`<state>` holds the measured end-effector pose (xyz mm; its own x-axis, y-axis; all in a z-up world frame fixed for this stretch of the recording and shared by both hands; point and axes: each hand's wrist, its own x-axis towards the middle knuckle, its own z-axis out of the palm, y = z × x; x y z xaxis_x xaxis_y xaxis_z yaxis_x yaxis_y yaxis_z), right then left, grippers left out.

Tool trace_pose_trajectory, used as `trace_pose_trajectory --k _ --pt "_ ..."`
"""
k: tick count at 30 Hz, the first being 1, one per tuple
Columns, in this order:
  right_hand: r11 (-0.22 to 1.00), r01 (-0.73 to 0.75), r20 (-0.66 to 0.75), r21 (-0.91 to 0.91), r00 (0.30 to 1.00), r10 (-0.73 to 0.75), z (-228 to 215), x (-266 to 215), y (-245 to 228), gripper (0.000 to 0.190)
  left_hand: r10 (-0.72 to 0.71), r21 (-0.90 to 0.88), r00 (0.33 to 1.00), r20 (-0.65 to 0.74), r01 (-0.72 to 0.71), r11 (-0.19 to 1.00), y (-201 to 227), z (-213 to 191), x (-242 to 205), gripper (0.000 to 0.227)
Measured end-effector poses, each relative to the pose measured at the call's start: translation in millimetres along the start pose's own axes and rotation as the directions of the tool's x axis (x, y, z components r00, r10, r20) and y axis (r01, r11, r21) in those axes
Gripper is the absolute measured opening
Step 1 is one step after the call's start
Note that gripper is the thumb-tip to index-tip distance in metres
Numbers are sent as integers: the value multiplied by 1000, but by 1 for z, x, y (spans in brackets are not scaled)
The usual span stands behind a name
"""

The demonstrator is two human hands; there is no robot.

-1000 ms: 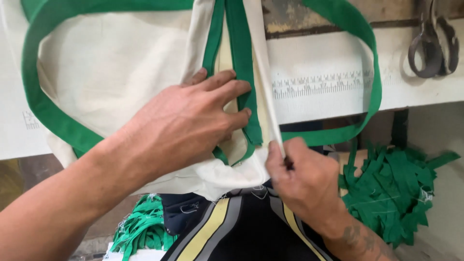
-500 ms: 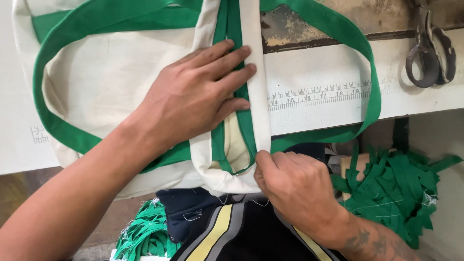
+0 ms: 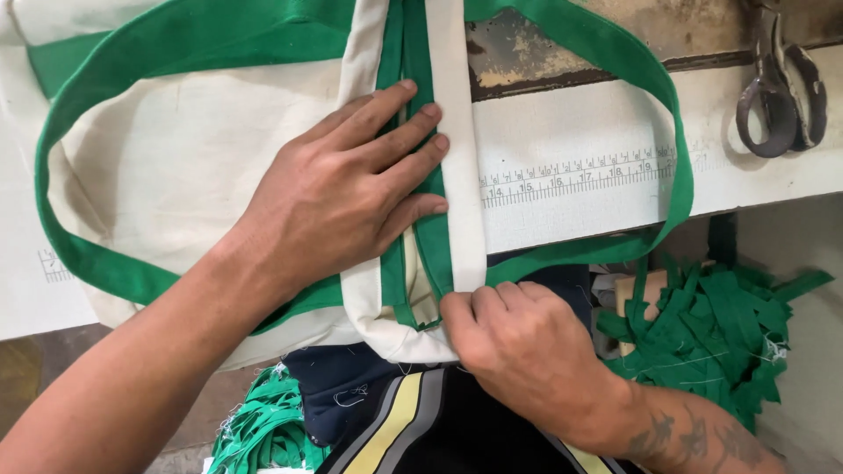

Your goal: Attaching green handles and hemming the top edge of a white canvas bag using an industrial sewing machine, followed by trimming excess threads with scissors.

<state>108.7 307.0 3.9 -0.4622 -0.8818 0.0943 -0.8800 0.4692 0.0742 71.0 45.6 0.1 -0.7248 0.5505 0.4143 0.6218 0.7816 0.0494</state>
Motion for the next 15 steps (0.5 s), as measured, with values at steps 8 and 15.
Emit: trace_pose_trajectory --k 8,15 --pt "954 -127 -231 271 954 192 -16 17 97 29 -51 49 997 65 48 998 8 8 7 58" --pt "922 183 -206 341 972 -117 39 63 135 74 -47 37 998 34 45 998 4 3 5 51"
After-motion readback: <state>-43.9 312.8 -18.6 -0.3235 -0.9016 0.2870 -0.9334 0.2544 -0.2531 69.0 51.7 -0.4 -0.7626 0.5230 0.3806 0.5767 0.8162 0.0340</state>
